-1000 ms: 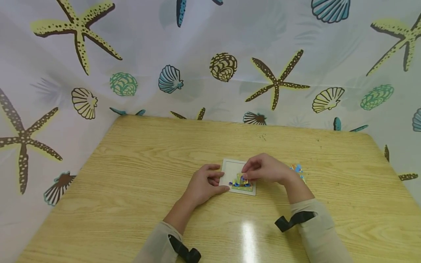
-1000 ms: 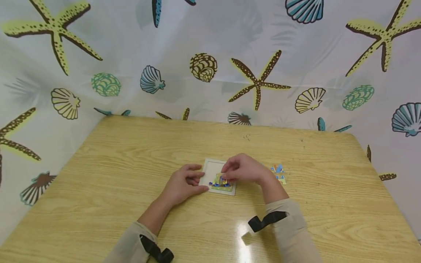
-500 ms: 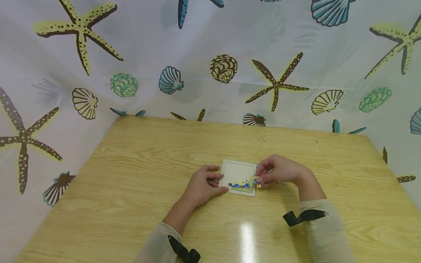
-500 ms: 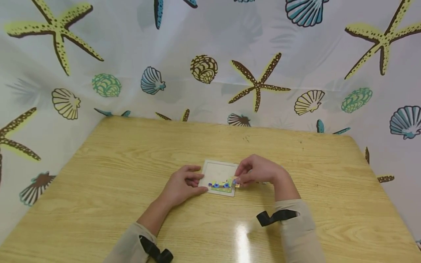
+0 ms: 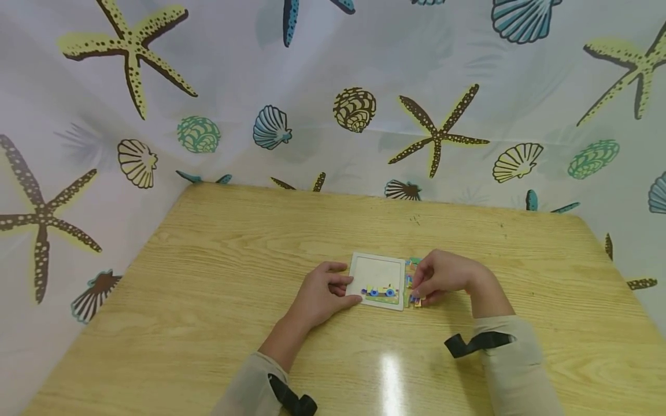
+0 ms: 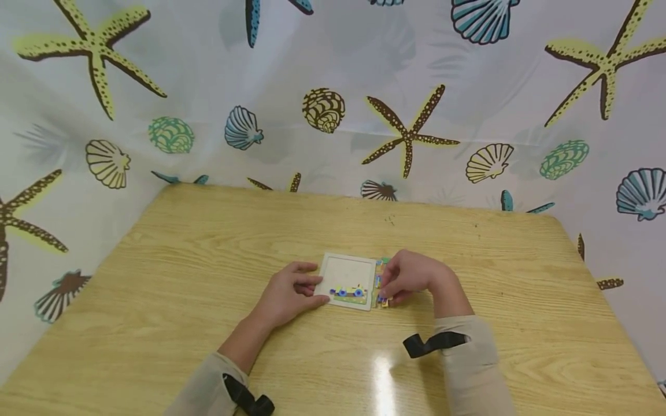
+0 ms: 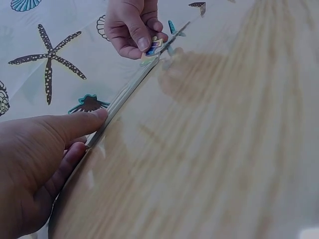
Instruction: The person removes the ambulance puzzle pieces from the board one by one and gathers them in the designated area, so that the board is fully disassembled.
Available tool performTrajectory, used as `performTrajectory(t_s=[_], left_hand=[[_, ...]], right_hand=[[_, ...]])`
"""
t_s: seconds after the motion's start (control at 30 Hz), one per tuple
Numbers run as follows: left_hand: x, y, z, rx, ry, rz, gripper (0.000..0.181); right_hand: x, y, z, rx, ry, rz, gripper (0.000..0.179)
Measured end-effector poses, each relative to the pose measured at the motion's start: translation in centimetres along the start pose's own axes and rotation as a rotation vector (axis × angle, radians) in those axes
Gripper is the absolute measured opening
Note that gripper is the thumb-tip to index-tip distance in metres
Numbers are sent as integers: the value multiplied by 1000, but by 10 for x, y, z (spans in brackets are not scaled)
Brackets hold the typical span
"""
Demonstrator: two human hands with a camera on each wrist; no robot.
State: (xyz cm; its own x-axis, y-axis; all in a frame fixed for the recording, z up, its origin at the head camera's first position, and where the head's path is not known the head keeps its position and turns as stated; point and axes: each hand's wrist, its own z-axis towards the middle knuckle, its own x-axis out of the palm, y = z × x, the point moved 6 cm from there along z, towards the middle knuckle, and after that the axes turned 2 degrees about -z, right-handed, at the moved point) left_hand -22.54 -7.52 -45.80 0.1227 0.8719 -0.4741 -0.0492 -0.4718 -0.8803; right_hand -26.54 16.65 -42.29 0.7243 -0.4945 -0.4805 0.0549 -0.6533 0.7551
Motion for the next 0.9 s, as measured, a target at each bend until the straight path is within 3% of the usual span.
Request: performTrajectory(t_s=[0.23,0.43,0.53,0.73,0.9], left_hand=[[-1,0,-1,11,-24,23,53],[-2,0,-2,8,-23,16,58],[-2,2,-1,15,-19,11,54],[-3,2,-1,20,-17,8,43],[-3,1,-1,23,-18,12,37]], right_hand=[[3,5,2,49,-45,-121,7],[4,10,1,58,-72,-141,8],[1,10,2,8,-77,-109,10],[-3,11,12,-168,-96,-27,26],[3,17,20,-232,-94,-10,27]])
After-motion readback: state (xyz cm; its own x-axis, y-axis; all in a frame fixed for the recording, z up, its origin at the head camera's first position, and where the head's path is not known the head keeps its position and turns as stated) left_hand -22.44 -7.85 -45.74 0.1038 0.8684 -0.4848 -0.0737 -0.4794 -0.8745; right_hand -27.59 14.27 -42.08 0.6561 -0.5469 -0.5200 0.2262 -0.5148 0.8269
